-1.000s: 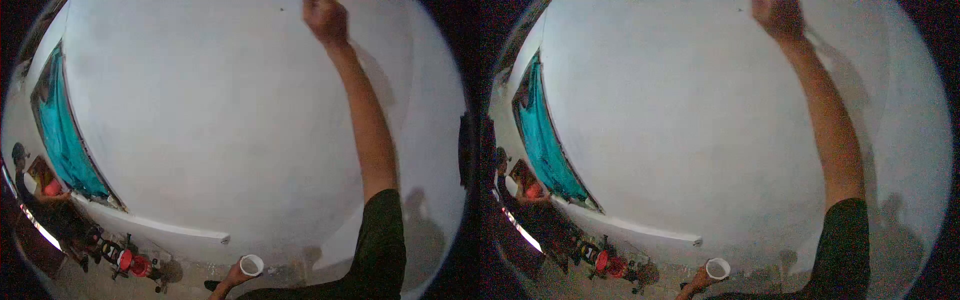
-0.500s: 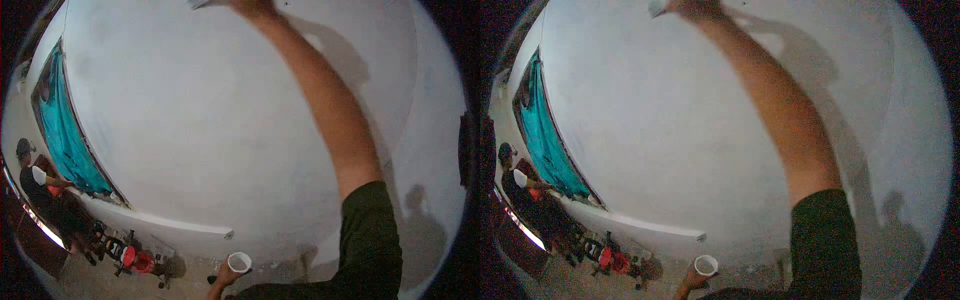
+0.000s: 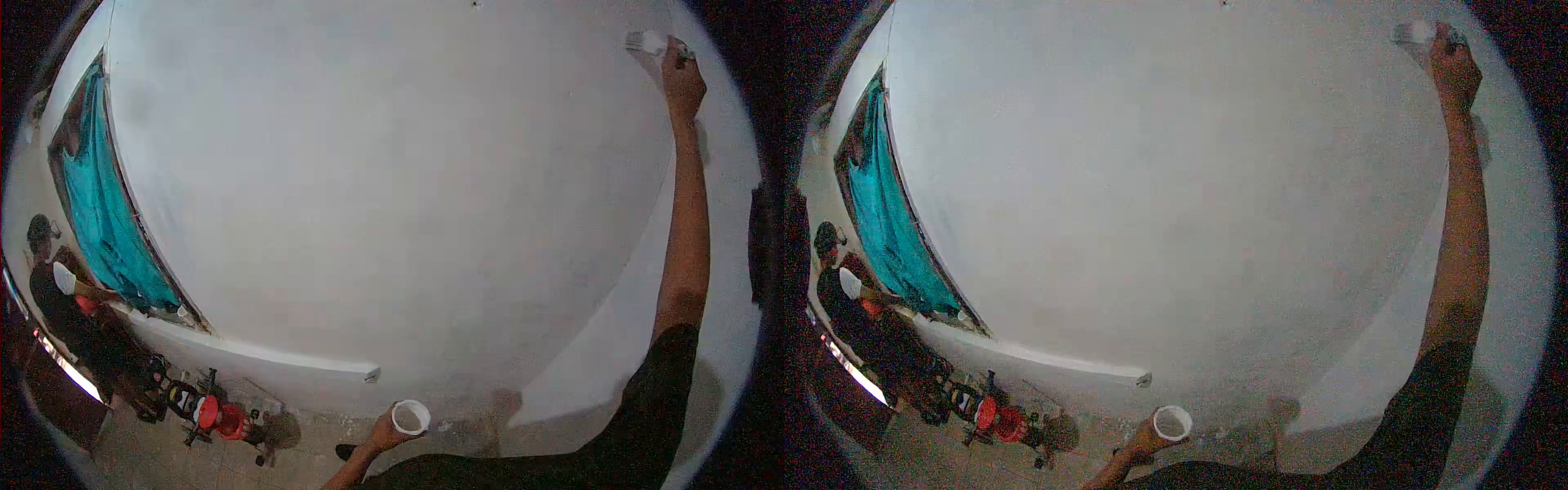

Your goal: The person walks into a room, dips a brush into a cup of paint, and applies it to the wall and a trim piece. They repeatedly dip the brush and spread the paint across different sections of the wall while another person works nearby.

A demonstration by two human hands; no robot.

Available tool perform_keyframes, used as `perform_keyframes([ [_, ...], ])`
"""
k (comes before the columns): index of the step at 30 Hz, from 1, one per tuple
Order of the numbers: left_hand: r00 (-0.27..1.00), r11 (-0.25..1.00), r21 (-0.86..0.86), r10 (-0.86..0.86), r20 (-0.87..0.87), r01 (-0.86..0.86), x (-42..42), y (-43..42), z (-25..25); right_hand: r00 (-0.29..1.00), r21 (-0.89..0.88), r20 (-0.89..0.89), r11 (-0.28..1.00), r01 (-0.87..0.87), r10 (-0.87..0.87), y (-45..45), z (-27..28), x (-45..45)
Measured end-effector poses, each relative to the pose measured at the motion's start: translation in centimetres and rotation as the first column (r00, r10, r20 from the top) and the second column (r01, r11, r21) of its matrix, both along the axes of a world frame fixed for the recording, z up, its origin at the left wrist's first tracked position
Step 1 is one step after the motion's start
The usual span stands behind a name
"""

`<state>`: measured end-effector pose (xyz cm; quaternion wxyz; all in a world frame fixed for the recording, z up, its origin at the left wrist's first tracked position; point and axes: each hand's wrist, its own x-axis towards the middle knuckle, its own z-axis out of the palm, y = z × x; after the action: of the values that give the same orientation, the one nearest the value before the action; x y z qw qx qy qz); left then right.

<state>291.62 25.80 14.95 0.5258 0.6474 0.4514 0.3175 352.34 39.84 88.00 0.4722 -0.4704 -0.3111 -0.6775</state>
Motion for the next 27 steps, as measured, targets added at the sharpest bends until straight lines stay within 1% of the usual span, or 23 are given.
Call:
perform_keyframes([
  [1,1.0,1.0,0.016,0.005,-0.002,-0.005,0.1,0.0,-1.6,1.0,-0.002,0.002,1.0,0.003,-0.003,0.0,-0.5,-1.6],
  [3,1.0,0.998,0.054,0.019,-0.009,-0.018,0.1,0.2,-3.5,0.913,-0.025,0.239,0.938,0.346,-0.331,1.0,-2.0,-8.0],
  [5,0.998,0.998,0.047,0.04,-0.048,-0.037,-0.1,-0.5,-1.7,0.964,-0.16,0.242,0.985,-0.069,0.107,5.3,-0.9,-10.7],
  [6,0.995,0.997,0.041,0.061,-0.084,-0.058,-0.2,-0.8,-0.8,0.702,-0.185,0.271,0.752,-0.633,0.658,1.4,-5.3,-24.6],
  [7,0.994,0.997,0.046,0.064,-0.084,-0.06,-0.5,-1.0,-0.5,0.872,-0.189,0.056,0.862,-0.469,0.487,4.6,-4.6,-26.3],
  [8,0.991,0.996,0.031,0.083,-0.105,-0.08,-0.8,-1.3,-0.4,0.661,-0.21,0.462,0.797,-0.566,0.591,6.5,-4.9,-29.0],
  [9,0.987,0.995,0.016,0.1,-0.126,-0.099,-1.1,-1.5,-0.5,0.546,-0.229,0.459,0.687,-0.69,0.701,6.3,-5.7,-34.3],
  [10,0.987,0.995,0.017,0.098,-0.126,-0.096,-2.2,-1.5,-1.5,0.621,-0.187,0.617,0.856,-0.481,0.484,8.1,-4.9,-37.3],
  [11,0.996,0.996,0.037,0.077,-0.053,-0.075,-3.1,-1.5,-3.9,0.657,-0.115,0.659,0.912,-0.394,0.367,8.5,-5.2,-41.3],
  [12,0.998,0.997,0.057,0.056,0.02,-0.057,-3.7,-1.4,-5.1,0.422,-0.173,0.803,0.842,-0.51,0.421,10.1,-4.7,-44.5],
  [13,0.998,0.997,0.06,0.055,0.02,-0.056,-3.9,-1.6,-4.0,0.401,-0.341,0.661,0.73,-0.593,0.634,9.2,-5.6,-48.5],
  [14,0.996,0.994,0.052,0.091,0.013,-0.092,-4.1,-2.5,-1.5,0.346,-0.344,0.699,0.719,-0.604,0.625,10.2,-5.5,-51.7],
  [15,0.992,0.991,0.042,0.124,0.005,-0.124,-4.2,-2.9,-0.1,0.453,-0.397,0.557,0.703,-0.59,0.696,9.0,-6.8,-54.1],
  [16,0.993,0.992,0.043,0.117,0.0,-0.117,-4.5,-2.8,-2.0,0.466,-0.432,0.484,0.666,-0.609,0.74,8.8,-6.9,-56.0],
  [17,0.986,0.985,0.083,0.154,-0.064,-0.148,-4.8,-2.8,-5.6,0.29,-0.314,0.636,0.584,-0.749,0.715,9.6,-6.4,-57.5],
  [18,0.973,0.976,0.126,0.192,-0.128,-0.176,-5.2,-2.6,-7.5,0.319,-0.317,0.562,0.555,-0.769,0.763,9.2,-6.3,-57.7],
  [20,0.979,0.983,0.106,0.162,-0.127,-0.149,-5.5,-2.6,-6.0,0.352,-0.316,0.481,0.533,-0.785,0.803,7.8,-5.6,-56.6],
  [22,0.984,0.989,0.081,0.133,-0.117,-0.124,-5.2,-2.7,-2.8,0.291,-0.367,0.291,0.387,-0.846,0.912,7.1,-4.5,-53.6],
  [23,0.979,0.985,0.067,0.164,-0.124,-0.157,-4.8,-2.6,-0.5,0.121,-0.226,0.612,0.319,-0.92,0.782,9.5,-3.0,-52.1],
  [24,0.972,0.98,0.055,0.196,-0.131,-0.191,-4.5,-2.5,0.6,0.211,-0.421,0.351,0.356,-0.834,0.912,6.2,-4.3,-48.7],
  [25,0.973,0.981,0.054,0.192,-0.129,-0.186,-4.4,-1.9,-1.1,0.189,-0.316,0.485,0.373,-0.872,0.854,7.3,-4.0,-46.1],
  [26,0.982,0.989,0.042,0.144,-0.122,-0.14,-4.5,-0.9,-4.0,0.266,-0.201,0.537,0.428,-0.881,0.8,8.3,-3.7,-42.9],
  [27,0.989,0.995,0.031,0.097,-0.116,-0.094,-4.5,-0.3,-5.8,0.408,-0.247,0.345,0.502,-0.829,0.845,6.7,-4.7,-39.4],
])
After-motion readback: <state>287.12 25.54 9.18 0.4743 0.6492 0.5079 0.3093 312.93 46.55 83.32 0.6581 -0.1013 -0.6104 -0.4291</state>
